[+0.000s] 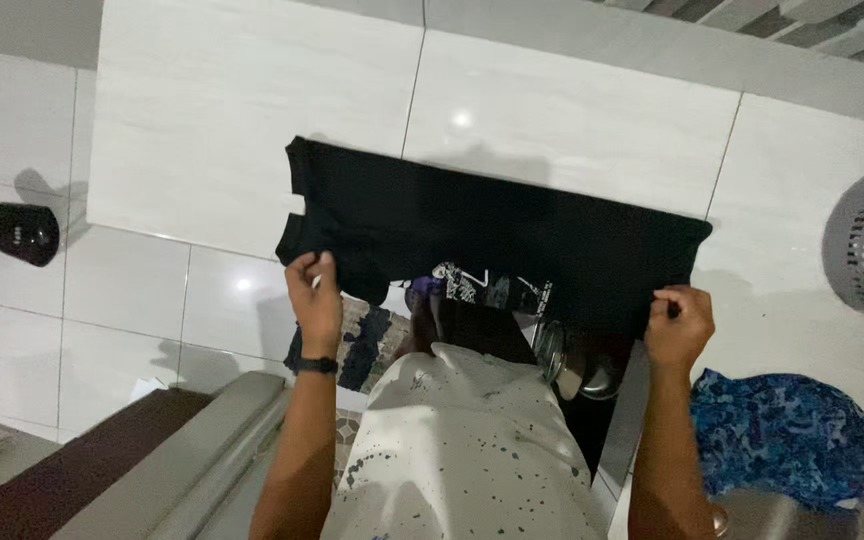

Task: The person picks up a t-shirt from a basket, spreads it on a flat surface, folds it into a compact square, and places it into a wooden drawer.

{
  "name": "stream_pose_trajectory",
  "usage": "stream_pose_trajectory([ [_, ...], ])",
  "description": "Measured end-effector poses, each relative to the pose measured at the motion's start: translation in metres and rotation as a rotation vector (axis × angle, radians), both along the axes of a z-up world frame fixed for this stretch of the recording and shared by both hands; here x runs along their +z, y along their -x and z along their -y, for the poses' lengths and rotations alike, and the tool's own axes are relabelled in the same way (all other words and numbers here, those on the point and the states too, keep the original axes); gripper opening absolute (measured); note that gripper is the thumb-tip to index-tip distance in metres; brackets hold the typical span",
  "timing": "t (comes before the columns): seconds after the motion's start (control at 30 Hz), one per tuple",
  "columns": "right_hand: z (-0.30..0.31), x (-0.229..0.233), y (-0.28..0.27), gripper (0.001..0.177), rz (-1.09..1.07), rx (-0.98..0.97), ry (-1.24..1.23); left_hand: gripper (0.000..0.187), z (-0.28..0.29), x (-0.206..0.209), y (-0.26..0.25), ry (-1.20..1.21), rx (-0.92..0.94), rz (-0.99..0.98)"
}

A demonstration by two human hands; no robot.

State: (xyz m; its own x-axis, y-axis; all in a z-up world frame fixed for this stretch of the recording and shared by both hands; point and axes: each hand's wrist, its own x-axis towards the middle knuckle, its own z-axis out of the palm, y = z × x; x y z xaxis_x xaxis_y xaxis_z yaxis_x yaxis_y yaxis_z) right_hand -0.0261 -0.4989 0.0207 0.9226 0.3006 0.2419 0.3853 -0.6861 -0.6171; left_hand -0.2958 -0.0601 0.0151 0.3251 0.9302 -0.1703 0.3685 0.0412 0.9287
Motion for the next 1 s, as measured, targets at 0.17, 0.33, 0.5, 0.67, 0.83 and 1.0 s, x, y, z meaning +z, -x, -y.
stream_pose_trajectory([
  [0.17,-0.005,0.008,-0.017,0.012,-0.032,-0.018,-0.074,0.035,-0.015,0.018,-0.013,0.037,-0.127,-0.056],
  [0.33,-0.004,0.042,-0.026,0.011,0.045,0.021,-0.052,0.034,-0.029,0.049,-0.021,-0.099,-0.207,0.074],
  [0.5,0.008,0.049,-0.01,0.015,0.107,-0.04,-0.046,0.031,-0.021,0.066,-0.009,-0.19,-0.154,0.061],
  [0.67,0.013,0.006,0.002,0.014,0.125,0.001,-0.02,0.03,-0.003,0.047,0.006,-0.223,-0.157,-0.116],
  [0.83,0.013,-0.006,0.016,0.01,-0.156,-0.172,-0.121,0.032,-0.002,0.044,0.005,-0.112,-0.136,-0.206],
  [1.0,0.019,-0.014,0.004,0.015,-0.23,-0.265,-0.191,0.022,-0.016,0.044,-0.004,-0.451,-0.189,-0.169],
])
